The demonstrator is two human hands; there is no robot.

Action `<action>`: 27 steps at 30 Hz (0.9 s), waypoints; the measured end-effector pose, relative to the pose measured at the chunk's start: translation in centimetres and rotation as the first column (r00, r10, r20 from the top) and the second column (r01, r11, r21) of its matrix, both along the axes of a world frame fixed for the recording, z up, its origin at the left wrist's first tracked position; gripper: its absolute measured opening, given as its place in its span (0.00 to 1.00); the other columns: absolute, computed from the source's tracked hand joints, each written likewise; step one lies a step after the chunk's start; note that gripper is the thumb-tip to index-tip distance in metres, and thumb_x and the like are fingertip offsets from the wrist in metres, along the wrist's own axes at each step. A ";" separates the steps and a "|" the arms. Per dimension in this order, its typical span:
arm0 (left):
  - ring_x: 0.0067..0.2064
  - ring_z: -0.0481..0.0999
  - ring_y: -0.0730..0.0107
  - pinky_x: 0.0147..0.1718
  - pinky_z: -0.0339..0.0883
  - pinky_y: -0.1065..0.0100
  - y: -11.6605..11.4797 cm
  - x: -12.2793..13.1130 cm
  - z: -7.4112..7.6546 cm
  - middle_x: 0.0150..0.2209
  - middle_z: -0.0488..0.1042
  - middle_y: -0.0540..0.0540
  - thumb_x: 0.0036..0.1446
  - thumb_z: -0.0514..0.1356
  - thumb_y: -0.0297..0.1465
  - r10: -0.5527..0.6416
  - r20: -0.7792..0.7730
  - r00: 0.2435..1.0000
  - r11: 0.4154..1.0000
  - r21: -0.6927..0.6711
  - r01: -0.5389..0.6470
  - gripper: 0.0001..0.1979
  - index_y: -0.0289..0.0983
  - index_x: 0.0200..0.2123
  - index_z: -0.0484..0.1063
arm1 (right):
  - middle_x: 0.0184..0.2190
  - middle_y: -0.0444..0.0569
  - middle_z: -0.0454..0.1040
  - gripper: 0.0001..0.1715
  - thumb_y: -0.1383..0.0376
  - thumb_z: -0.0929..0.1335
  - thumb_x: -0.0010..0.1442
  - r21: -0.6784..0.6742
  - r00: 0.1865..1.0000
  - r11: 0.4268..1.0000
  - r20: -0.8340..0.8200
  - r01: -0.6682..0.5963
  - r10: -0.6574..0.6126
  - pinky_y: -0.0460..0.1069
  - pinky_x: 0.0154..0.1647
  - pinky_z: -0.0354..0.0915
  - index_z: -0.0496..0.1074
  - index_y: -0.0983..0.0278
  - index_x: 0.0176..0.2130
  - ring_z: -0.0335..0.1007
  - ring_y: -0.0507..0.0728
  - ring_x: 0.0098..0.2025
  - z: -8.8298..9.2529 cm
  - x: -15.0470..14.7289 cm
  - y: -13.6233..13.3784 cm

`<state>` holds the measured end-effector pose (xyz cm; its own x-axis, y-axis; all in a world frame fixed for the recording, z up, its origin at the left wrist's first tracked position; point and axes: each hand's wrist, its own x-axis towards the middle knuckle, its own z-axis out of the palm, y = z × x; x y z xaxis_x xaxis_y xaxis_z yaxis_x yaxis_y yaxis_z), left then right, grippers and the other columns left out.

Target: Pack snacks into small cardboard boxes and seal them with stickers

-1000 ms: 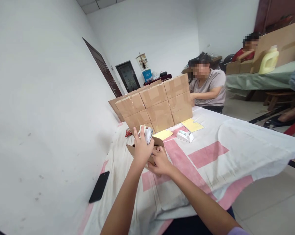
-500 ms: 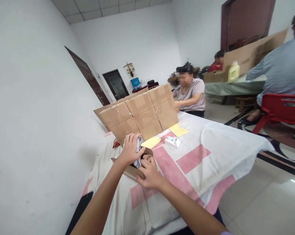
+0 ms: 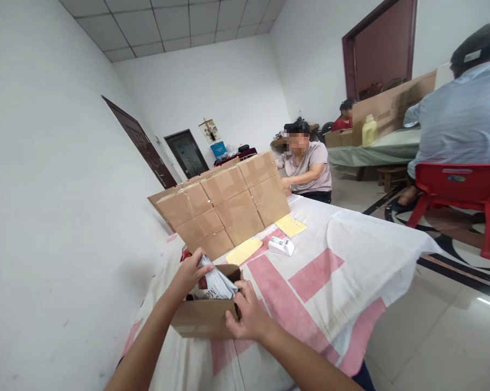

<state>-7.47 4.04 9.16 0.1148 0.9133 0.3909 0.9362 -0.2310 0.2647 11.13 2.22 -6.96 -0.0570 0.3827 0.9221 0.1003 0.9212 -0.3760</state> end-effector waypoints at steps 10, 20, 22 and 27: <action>0.24 0.67 0.66 0.27 0.60 0.68 -2.4 -3.5 4.9 0.20 0.68 0.55 0.52 0.59 0.48 0.058 -0.019 0.998 0.993 0.101 -0.055 0.16 0.44 0.29 0.62 | 0.36 0.50 0.60 0.09 0.66 0.67 0.55 -0.009 0.999 0.999 -0.011 0.049 -0.049 0.60 0.39 0.65 0.65 0.60 0.39 0.60 0.60 0.37 0.5 0.0 -0.4; 0.34 0.76 0.64 0.33 0.60 0.68 -1.4 2.9 0.1 0.33 0.78 0.50 0.60 0.59 0.40 -0.425 -0.203 0.882 0.819 -0.501 0.280 0.09 0.44 0.32 0.72 | 0.36 0.50 0.61 0.08 0.65 0.68 0.55 0.026 1.000 1.000 0.001 0.013 -0.013 0.55 0.36 0.64 0.68 0.61 0.38 0.59 0.59 0.37 0.8 -0.4 -0.5; 0.37 0.78 0.63 0.35 0.63 0.68 -0.8 3.3 -0.6 0.35 0.79 0.50 0.60 0.58 0.37 -0.451 -0.163 0.878 0.786 -0.538 0.304 0.07 0.44 0.33 0.75 | 0.36 0.50 0.61 0.07 0.66 0.68 0.55 0.021 1.000 1.000 -0.002 -0.005 0.005 0.55 0.36 0.65 0.68 0.61 0.37 0.60 0.59 0.37 0.7 -0.2 -0.4; 0.33 0.80 0.62 0.30 0.67 0.69 -0.2 2.8 -1.0 0.30 0.81 0.54 0.46 0.68 0.33 -0.416 -0.057 0.907 0.790 -0.517 0.330 0.03 0.49 0.27 0.79 | 0.37 0.51 0.61 0.05 0.65 0.68 0.56 0.051 1.000 0.998 -0.010 0.024 -0.023 0.55 0.37 0.66 0.68 0.61 0.35 0.62 0.59 0.38 0.3 -0.2 -0.5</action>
